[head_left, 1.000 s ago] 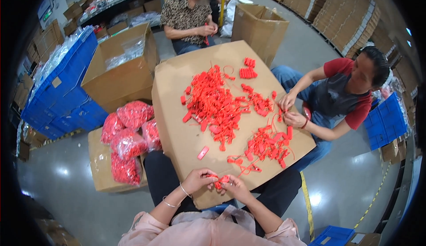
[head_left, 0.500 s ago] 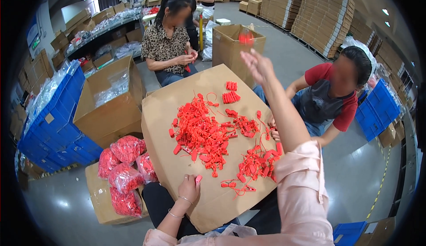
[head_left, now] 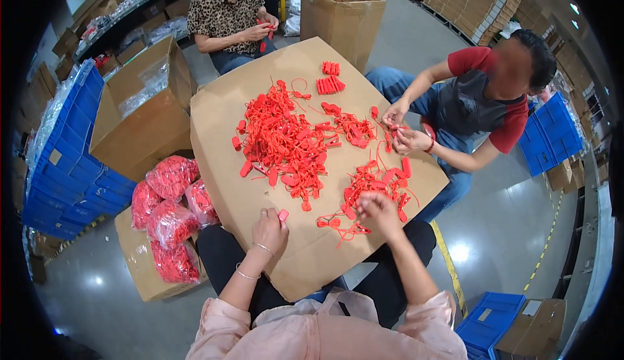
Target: Thread strings through small red plastic tags to assemble them.
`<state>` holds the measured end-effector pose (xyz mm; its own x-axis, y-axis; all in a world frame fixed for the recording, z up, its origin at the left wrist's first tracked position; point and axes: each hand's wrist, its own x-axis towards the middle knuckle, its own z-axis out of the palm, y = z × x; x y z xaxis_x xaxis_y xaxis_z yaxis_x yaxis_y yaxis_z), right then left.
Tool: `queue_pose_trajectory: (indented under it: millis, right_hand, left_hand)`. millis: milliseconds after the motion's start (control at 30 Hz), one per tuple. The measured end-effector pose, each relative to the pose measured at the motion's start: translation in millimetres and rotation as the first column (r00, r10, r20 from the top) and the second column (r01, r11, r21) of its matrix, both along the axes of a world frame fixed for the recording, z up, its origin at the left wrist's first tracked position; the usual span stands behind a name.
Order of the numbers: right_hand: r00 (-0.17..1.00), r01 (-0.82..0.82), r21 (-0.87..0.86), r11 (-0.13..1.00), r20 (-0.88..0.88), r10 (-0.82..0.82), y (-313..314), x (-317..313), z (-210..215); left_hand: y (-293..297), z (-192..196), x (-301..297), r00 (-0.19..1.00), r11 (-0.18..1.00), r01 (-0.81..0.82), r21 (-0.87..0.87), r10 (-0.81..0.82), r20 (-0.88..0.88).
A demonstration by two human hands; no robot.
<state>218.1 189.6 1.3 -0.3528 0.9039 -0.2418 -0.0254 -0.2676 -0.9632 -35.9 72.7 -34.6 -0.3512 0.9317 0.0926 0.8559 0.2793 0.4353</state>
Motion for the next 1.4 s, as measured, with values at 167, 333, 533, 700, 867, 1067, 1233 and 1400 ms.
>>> queue_pose_trajectory:
  millis: [167,333,533,700,867,1067,1233,1400]
  right_hand:
    - [0.793,-0.37,0.675,0.638,0.587,-0.162,-79,1,-27]
    - [0.676,-0.508,0.672,0.538,0.699,-0.234,-87,-26,-23]
    - [0.606,-0.514,0.722,0.464,0.688,-0.399,-51,-45,-19]
    - [0.361,-0.758,0.527,0.386,0.83,-0.424,-31,-61,-27]
    - [0.468,-0.688,0.597,0.411,0.799,-0.377,-33,-74,-19]
    - [0.782,-0.476,0.708,0.521,0.612,-0.117,-75,-98,0]
    - [0.896,-0.379,0.753,0.537,0.444,0.009,-95,-105,3]
    - [0.88,-0.456,0.716,0.528,0.451,0.149,-109,-106,2]
  left_hand:
    - [-5,-5,2,0.998,0.998,0.06,0.006,-0.059,-0.025]
    - [-15,8,-1,0.999,0.999,0.038,0.02,-0.037,-0.032]
    - [-30,4,-11,0.999,0.998,0.019,0.059,-0.016,-0.05]
    - [-36,6,-10,0.998,0.998,0.034,0.056,-0.031,-0.046]
    - [-42,7,-11,0.999,0.992,-0.002,0.125,-0.004,0.044]
    - [-48,-3,-16,0.976,0.98,-0.05,0.191,0.007,0.218]
    - [-53,0,-15,0.844,0.985,-0.158,0.062,0.102,0.526]
    - [-54,-17,-16,0.434,0.956,-0.245,0.159,-0.039,0.9]
